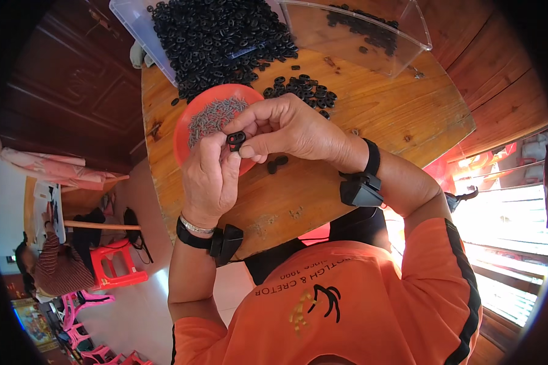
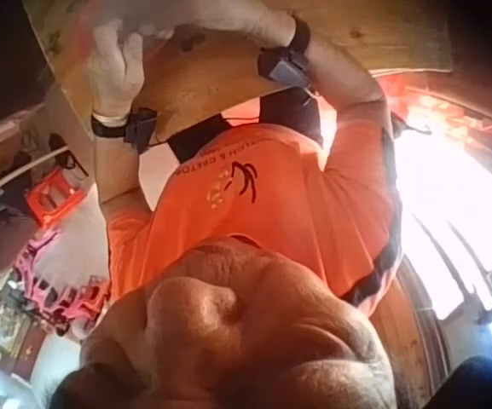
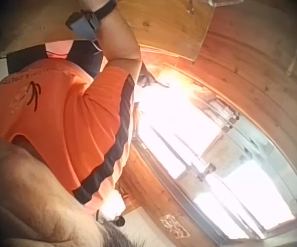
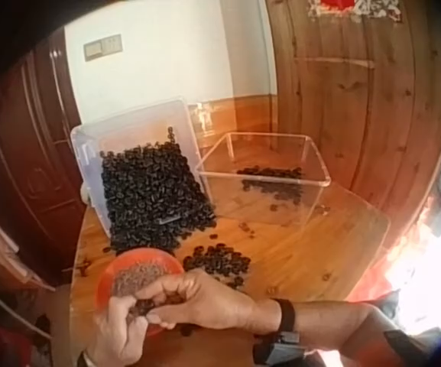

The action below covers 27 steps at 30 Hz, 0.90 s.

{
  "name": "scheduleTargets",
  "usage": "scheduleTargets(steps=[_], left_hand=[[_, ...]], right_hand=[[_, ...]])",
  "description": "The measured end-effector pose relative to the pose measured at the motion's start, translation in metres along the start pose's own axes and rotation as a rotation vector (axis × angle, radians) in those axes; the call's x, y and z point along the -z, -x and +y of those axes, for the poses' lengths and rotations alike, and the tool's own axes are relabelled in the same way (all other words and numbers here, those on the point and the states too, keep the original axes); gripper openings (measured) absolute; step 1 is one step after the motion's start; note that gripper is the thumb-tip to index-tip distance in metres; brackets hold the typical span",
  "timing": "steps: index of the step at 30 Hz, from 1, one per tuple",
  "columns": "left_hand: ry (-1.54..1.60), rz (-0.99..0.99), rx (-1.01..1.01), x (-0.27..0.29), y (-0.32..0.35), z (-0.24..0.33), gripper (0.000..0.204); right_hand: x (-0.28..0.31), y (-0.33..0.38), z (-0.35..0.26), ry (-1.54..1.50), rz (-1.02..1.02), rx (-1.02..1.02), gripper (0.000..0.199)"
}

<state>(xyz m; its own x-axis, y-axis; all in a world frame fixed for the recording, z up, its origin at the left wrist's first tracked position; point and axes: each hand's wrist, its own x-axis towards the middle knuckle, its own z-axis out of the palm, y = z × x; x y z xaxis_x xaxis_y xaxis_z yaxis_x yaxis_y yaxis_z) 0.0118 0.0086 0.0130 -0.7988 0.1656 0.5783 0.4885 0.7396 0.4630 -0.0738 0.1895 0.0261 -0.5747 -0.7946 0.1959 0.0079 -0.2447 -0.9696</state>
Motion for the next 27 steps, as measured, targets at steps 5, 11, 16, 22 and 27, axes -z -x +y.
scheduleTargets(steps=[5, 11, 16, 22, 27], left_hand=[[-0.083, 0.042, -0.051, 0.0009, -0.0012, 0.0012, 0.020], [-0.079, 0.019, -0.040, 0.0018, -0.0012, -0.0005, 0.020], [-0.055, 0.024, -0.034, -0.0006, 0.0013, -0.0037, 0.020], [-0.080, 0.021, -0.051, 0.0021, -0.0011, 0.0007, 0.021], [-0.059, 0.022, -0.045, 0.0015, -0.0007, 0.0003, 0.022]], right_hand=[[-0.0040, 0.0014, 0.0003, 0.087, 0.009, 0.040, 0.032], [-0.0050, 0.0028, -0.0003, 0.296, 0.047, 0.118, 0.032], [-0.0045, 0.0022, 0.0031, 0.295, 0.056, 0.166, 0.032], [-0.0049, 0.0040, -0.0026, 0.309, 0.040, 0.144, 0.032], [-0.0062, 0.0034, -0.0014, 0.282, 0.053, 0.141, 0.032]])
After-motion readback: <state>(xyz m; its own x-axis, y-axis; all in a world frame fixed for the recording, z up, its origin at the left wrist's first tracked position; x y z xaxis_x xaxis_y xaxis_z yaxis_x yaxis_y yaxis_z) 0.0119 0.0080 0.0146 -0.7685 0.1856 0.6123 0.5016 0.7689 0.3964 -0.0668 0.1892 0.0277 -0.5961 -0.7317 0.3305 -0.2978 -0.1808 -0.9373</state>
